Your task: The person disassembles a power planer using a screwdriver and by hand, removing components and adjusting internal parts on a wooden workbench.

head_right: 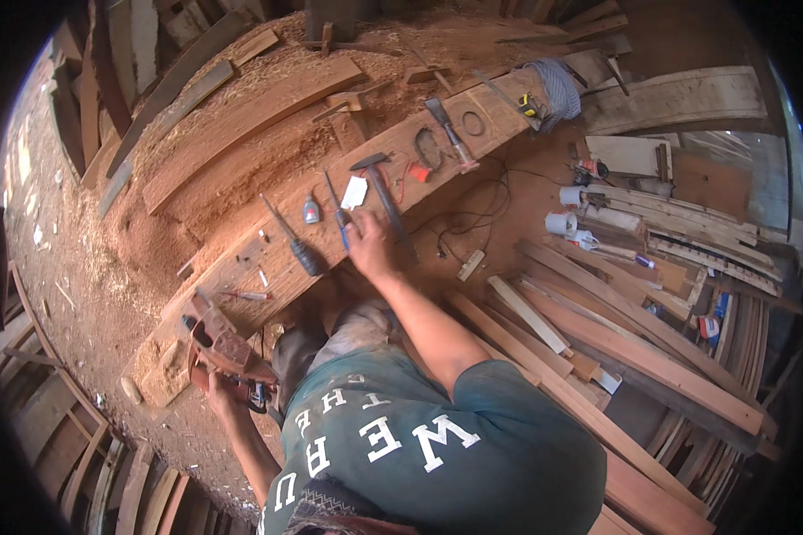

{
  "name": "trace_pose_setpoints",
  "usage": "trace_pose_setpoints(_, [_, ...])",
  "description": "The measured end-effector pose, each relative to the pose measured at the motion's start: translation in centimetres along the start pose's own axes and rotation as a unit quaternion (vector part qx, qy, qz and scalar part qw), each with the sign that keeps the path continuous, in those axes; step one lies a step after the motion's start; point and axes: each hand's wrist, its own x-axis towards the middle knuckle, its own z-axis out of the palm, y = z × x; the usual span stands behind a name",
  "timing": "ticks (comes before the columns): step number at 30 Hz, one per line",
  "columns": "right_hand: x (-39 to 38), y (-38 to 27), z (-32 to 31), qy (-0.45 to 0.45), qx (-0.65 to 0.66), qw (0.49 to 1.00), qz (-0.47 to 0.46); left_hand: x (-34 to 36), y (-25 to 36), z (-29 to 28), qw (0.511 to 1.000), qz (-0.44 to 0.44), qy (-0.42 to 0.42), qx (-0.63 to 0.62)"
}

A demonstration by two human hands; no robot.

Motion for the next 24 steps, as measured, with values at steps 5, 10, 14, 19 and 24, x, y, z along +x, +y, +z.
trace_pose_setpoints(5, [8.8, 11.4, -7.7, 0.132, -0.098, 0.984, 0.062, -2.4, 0.0, 2.0, 0.999, 0.001, 0.014, -0.037])
trace_pose_setpoints(10, [13.2, 12.8, -10.3, 0.078, -0.147, 0.986, -0.013, -3.6, -0.7, 5.0, 0.998, 0.023, -0.008, -0.056])
trace_pose_setpoints(14, [12.4, 11.4, -8.5, -0.046, -0.161, 0.982, -0.085, -2.6, -1.3, 4.9, 0.998, 0.018, -0.019, -0.057])
trace_pose_setpoints(19, [12.1, 10.5, -6.5, -0.105, -0.225, 0.962, -0.113, -4.8, -0.6, 8.0, 0.997, 0.026, -0.003, -0.075])
trace_pose_setpoints(24, [11.9, 10.0, -4.9, -0.147, -0.278, 0.941, -0.123, -3.9, -0.5, 6.4, 0.992, -0.001, -0.024, -0.126])
